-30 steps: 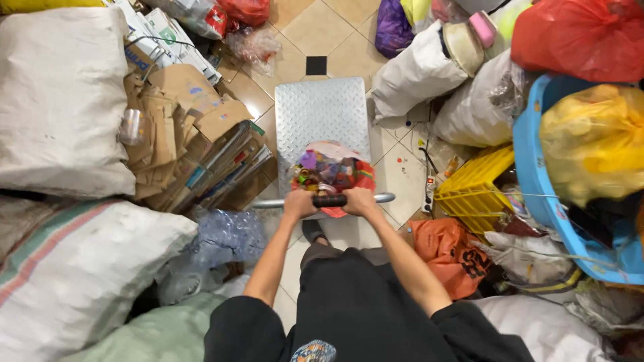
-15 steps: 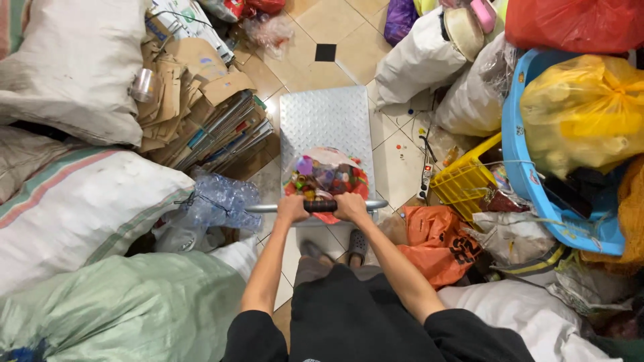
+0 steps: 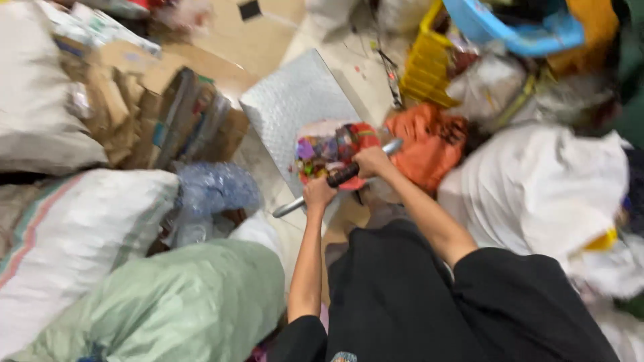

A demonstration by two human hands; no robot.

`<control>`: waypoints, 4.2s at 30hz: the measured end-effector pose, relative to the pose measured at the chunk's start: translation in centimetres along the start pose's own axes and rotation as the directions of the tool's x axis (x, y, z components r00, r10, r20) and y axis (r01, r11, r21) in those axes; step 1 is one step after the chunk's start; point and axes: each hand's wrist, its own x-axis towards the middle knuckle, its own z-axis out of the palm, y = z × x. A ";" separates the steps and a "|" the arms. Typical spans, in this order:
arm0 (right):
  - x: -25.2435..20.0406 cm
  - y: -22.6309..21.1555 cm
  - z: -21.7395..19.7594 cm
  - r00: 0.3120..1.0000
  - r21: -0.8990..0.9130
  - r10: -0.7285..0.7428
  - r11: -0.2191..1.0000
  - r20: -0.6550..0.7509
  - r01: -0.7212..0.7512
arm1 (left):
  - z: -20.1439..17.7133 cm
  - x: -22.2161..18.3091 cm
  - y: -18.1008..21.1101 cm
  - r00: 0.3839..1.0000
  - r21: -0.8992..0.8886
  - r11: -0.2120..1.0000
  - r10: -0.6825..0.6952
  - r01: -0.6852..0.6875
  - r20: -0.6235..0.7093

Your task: The recorder weighs various bags of sorted items on a digital floor scale and writes the data into a notebook.

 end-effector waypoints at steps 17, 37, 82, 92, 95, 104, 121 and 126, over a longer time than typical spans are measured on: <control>-23.3 -3.0 5.3 0.999 -0.014 0.041 0.999 0.019 -0.041 | 5.7 -21.5 6.9 0.999 0.043 0.999 0.012 -0.014 0.036; -47.6 -6.5 11.7 0.993 0.079 -0.015 0.997 -0.118 0.025 | 12.3 -45.5 12.4 1.000 0.022 1.000 0.016 -0.016 0.013; -83.8 -15.9 26.4 0.998 0.074 -0.060 0.995 -0.024 0.062 | 18.2 -84.3 17.2 0.995 0.073 0.996 0.040 -0.046 0.089; -89.5 -13.7 26.4 0.980 0.080 -0.173 0.980 -0.095 0.181 | 18.4 -89.1 23.0 1.000 0.013 1.000 0.008 -0.008 0.027; -90.3 -13.8 25.3 0.984 0.053 -0.161 0.985 -0.080 0.165 | 19.2 -89.8 23.6 0.997 0.043 0.998 -0.056 0.054 0.057; -88.8 -13.7 24.9 0.978 0.059 -0.152 0.985 -0.140 0.161 | 20.4 -88.3 21.9 0.998 0.026 0.999 0.028 -0.030 0.054; -74.1 -19.9 22.2 0.977 -0.002 -0.086 0.996 -0.194 0.087 | 13.6 -75.5 11.6 0.969 0.031 0.977 0.212 -0.210 -0.128; -68.2 -22.1 21.5 0.970 0.003 -0.066 0.998 -0.235 0.068 | 12.9 -69.9 6.6 0.967 0.037 0.971 0.238 -0.235 -0.090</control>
